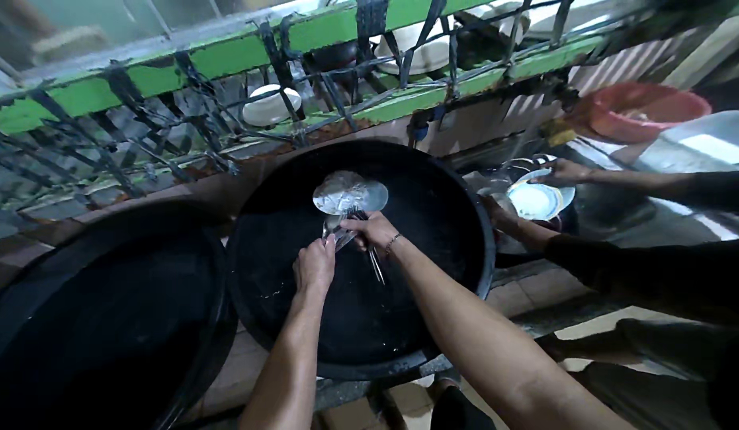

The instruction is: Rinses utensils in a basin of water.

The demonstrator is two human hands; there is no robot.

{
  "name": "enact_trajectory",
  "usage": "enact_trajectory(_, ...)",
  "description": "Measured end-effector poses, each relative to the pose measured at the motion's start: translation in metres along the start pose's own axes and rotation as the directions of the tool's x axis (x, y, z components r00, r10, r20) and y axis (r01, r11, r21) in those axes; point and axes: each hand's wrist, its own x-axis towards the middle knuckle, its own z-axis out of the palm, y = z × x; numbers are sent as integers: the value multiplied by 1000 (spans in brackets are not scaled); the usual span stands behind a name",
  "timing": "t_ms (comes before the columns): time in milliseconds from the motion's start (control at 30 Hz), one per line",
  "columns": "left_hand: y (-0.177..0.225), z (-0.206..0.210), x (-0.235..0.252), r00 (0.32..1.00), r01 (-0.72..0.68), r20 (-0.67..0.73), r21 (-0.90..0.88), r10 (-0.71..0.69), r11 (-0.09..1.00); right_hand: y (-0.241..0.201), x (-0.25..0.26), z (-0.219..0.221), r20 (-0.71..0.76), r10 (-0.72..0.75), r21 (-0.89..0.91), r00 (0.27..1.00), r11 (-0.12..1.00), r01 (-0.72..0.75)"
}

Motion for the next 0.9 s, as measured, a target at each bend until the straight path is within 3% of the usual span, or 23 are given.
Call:
enact_trajectory(200,2,10,0,999,8,52,-46,-5,999,4,10,-2,-263,-97,61,960,991,117)
enact_trajectory(300,7,7,-4,999,12,30,9,-12,1000,3,12,-11,-363,-81,221,928,960,170)
enact_trajectory(400,-5,8,4,997,76,27,-162,-73,984,3,16,-29,-424,-35,505,905,820,268)
enact_trajectory(500,-15,6,11,991,129,26,-339,-128,932,5,22,-52,-385,14,674,923,688,270)
enact_trajectory(667,-15,12,12,991,110,123,-483,-57,868,14,24,-43,-264,29,431,964,898,91)
enact_trajectory(800,-9,18,10,984,30,171,-394,41,919,23,24,-17,10,-21,421,1000,907,15)
enact_trajectory(900,-10,20,10,976,32,206,-437,65,899,25,23,-5,189,-17,309,982,950,-43)
